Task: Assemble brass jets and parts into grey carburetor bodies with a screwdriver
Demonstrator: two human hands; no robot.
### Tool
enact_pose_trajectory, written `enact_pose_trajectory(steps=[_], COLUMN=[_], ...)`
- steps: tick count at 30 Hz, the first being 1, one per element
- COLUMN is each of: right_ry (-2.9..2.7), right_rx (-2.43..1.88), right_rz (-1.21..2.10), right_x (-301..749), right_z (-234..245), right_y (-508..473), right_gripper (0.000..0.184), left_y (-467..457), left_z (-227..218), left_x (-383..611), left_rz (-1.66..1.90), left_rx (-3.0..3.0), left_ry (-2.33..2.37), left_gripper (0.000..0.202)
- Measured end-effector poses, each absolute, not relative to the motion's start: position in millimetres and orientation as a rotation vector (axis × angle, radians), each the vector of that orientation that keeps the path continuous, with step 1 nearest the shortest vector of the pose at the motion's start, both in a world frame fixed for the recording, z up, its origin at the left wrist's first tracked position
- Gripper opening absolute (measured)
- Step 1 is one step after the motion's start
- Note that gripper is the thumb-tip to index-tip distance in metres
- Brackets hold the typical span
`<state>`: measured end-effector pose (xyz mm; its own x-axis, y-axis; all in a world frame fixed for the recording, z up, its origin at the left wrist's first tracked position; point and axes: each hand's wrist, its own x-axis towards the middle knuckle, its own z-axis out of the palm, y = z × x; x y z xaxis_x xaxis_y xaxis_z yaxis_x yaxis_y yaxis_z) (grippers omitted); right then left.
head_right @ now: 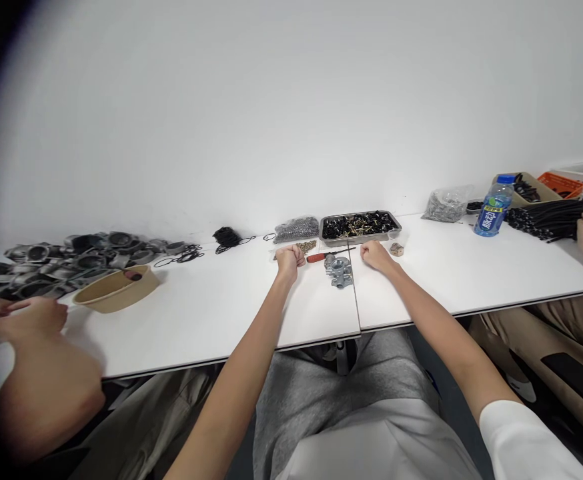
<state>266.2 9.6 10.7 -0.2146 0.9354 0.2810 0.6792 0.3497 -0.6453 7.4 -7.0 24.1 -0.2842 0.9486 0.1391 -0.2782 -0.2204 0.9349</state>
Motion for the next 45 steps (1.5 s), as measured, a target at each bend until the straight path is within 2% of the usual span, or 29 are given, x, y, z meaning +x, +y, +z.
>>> enact_pose_trajectory(steps=[33,45], right_ry=[-2.006,-2.019], right_rx=[-1.414,-1.410], right_rz=[0.530,0.521], right_x=[267.9,268.1], right_z=[5.2,4.9], right_y=[14.6,15.6], right_gripper=[0.021,0.022], left_y=[-11.6,-11.9], left_z=[29.3,30.6], left_x=[10.0,10.6], left_rz=[1.688,1.685], left_rx=[0.915,0.865], left_ry=[1.039,1.031], left_gripper=[0.014,0.018])
